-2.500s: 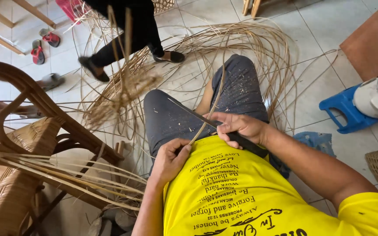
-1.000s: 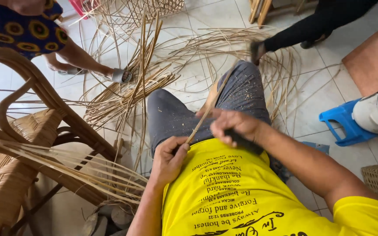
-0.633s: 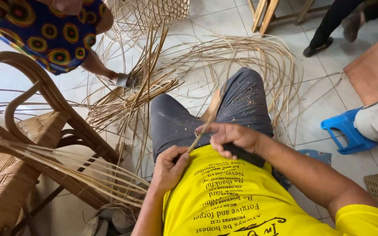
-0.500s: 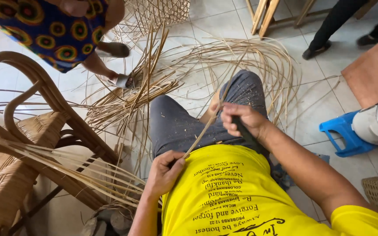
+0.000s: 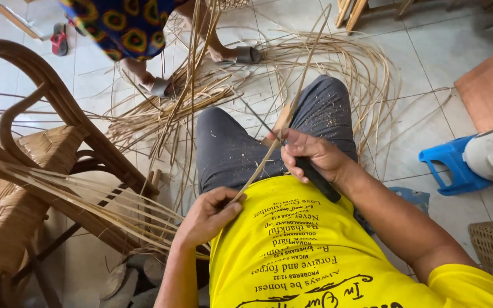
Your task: Splitting long rattan stalks into thinner, usable strips using a hand knife.
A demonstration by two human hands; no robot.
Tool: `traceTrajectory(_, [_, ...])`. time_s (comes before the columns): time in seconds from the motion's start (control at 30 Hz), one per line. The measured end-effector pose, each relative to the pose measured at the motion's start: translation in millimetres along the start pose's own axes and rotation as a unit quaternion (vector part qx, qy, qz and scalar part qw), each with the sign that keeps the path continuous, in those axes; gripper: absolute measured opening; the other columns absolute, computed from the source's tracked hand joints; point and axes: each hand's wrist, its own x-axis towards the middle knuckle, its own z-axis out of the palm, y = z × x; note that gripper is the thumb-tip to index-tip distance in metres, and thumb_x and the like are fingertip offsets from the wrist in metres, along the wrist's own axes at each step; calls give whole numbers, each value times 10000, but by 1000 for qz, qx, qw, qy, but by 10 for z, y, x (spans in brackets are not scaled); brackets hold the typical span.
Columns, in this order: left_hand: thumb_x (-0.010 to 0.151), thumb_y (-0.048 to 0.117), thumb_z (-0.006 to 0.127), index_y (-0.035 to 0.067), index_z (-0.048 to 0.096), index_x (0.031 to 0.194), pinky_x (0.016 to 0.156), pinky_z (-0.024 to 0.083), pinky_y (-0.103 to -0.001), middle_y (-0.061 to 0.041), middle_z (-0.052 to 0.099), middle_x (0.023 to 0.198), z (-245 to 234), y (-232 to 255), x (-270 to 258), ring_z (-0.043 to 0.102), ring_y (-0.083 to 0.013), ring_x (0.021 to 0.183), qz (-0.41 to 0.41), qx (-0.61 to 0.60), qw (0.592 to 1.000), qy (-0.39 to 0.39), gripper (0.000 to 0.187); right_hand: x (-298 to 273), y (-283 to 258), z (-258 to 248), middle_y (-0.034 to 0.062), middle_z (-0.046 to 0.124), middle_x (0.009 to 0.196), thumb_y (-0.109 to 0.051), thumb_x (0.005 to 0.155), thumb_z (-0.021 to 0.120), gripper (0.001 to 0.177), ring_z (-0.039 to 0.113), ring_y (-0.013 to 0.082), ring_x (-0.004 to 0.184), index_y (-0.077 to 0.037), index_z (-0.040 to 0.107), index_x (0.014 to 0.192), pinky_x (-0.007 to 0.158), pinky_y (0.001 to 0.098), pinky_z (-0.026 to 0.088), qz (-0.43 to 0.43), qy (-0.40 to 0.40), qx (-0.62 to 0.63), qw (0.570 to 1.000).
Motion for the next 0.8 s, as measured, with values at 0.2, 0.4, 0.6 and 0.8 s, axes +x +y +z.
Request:
traceTrajectory(0.2, [913,145,728,60,686,1324,660,580,-308,-123,698,872,237,390,302,648,-172,739,51,15,996,77,422,55,28,152,139,627,734,-10,1023,461,419,681,226,542,-94,479,1434,427,310,582,15,21,-48,999])
traceTrajectory(0.4, [905,161,801,30,765,1111,551,563,-301,-153,692,813,207,511,526,673,-232,642,123,201,964,122,247,45,127,156,132,627,705,-44,1012,507,374,671,209,502,-114,510,1379,382,287,562,31,61,-95,993])
traceTrajectory(0.6, [975,125,668,31,786,989,600,595,-309,-149,673,729,48,826,482,687,-256,641,171,303,937,14,152,48,219,179,172,661,706,-51,1003,549,271,660,204,464,-79,544,1273,345,268,536,48,79,-129,987])
traceTrajectory(0.8, [1017,220,635,79,725,894,591,569,-365,-94,603,719,50,386,649,659,-261,661,223,245,936,117,207,80,214,170,179,686,723,-57,1002,561,263,670,190,465,-53,555,1265,346,262,548,49,79,-155,984])
